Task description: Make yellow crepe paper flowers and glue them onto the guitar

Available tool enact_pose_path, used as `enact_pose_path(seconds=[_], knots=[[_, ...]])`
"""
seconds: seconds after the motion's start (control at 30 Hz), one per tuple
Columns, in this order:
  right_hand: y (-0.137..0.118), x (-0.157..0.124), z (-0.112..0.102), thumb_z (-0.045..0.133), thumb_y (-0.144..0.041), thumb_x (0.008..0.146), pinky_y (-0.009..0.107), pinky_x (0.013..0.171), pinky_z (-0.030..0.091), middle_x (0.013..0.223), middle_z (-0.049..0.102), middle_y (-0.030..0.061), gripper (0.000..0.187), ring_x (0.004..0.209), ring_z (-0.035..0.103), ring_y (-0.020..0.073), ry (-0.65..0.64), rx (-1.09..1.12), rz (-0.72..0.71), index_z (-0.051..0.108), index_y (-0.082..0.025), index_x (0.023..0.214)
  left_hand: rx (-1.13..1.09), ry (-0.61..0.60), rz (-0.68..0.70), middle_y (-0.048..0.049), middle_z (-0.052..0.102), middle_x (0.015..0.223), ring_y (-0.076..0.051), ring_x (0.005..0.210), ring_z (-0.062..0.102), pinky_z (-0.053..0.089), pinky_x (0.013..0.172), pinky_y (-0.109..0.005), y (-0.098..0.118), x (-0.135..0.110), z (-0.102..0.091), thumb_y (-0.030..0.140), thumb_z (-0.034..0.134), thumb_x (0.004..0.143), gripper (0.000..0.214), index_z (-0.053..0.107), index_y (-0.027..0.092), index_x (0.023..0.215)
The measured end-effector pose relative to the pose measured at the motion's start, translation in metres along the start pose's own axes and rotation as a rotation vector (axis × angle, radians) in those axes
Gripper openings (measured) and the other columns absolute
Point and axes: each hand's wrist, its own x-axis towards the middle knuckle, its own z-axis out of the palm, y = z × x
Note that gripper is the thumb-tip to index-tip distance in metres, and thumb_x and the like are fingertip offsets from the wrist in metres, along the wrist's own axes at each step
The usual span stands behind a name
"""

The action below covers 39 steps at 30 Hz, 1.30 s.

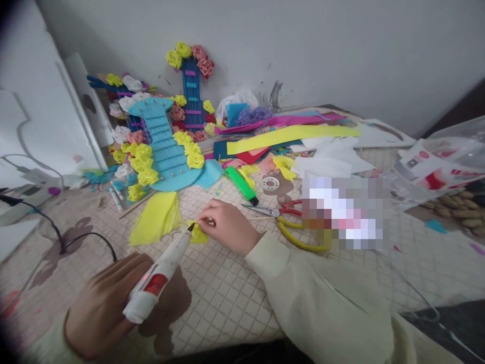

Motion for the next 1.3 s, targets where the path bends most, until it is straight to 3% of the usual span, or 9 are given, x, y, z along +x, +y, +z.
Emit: enact_pose_path(seconds=[0.13, 0.67, 1.13, 1.2, 1.3], knots=[[0.0, 0.0, 0.0, 0.051, -0.015, 0.08, 0.022, 0.063, 0.041, 0.08, 0.059, 0.0034, 0.014, 0.068, 0.052, 0.0099, -0.003, 0.008, 0.004, 0.064, -0.014, 0.075, -0.008, -0.086, -0.038, -0.0054, 0.052, 0.063, -0.018, 0.059, 0.048, 0.039, 0.053, -0.032, 0.0, 0.0, -0.001, 0.04, 0.027, 0.082, 0.036, 0.051, 0.018, 0.067], [0.0, 0.0, 0.0, 0.051, -0.016, 0.08, 0.022, 0.063, 0.04, 0.08, 0.059, 0.0035, 0.014, 0.07, 0.052, 0.0107, -0.013, -0.009, 0.01, 0.064, -0.014, 0.075, 0.007, -0.041, -0.042, -0.0062, 0.055, 0.063, -0.02, 0.061, 0.052, 0.041, 0.055, -0.034, 0.002, 0.0, -0.005, 0.04, 0.032, 0.081, 0.033, 0.051, 0.018, 0.066], [0.0, 0.0, 0.0, 0.051, -0.016, 0.08, 0.023, 0.064, 0.041, 0.082, 0.06, 0.0041, 0.014, 0.071, 0.053, 0.0112, -0.026, -0.02, 0.026, 0.064, -0.014, 0.075, -0.019, -0.109, -0.07, -0.0055, 0.054, 0.063, -0.018, 0.057, 0.05, 0.042, 0.051, -0.032, 0.003, 0.001, -0.01, 0.036, 0.034, 0.08, 0.029, 0.051, 0.018, 0.066], [0.0, 0.0, 0.0, 0.05, -0.016, 0.08, 0.023, 0.063, 0.041, 0.082, 0.059, 0.0038, 0.015, 0.07, 0.053, 0.0109, -0.03, -0.021, 0.031, 0.063, -0.015, 0.074, -0.066, -0.084, -0.078, -0.0063, 0.058, 0.073, -0.018, 0.063, 0.054, 0.045, 0.056, -0.032, 0.0, -0.001, -0.013, 0.03, 0.039, 0.079, 0.02, 0.054, 0.018, 0.073], [0.002, -0.001, 0.001, 0.05, -0.015, 0.08, 0.023, 0.061, 0.041, 0.082, 0.059, 0.0039, 0.016, 0.067, 0.053, 0.0105, -0.014, -0.019, 0.026, 0.062, -0.014, 0.071, -0.098, 0.054, -0.172, -0.0055, 0.062, 0.088, -0.019, 0.073, 0.059, 0.049, 0.062, -0.029, -0.012, -0.006, -0.017, 0.027, 0.048, 0.077, 0.015, 0.055, 0.019, 0.088]])
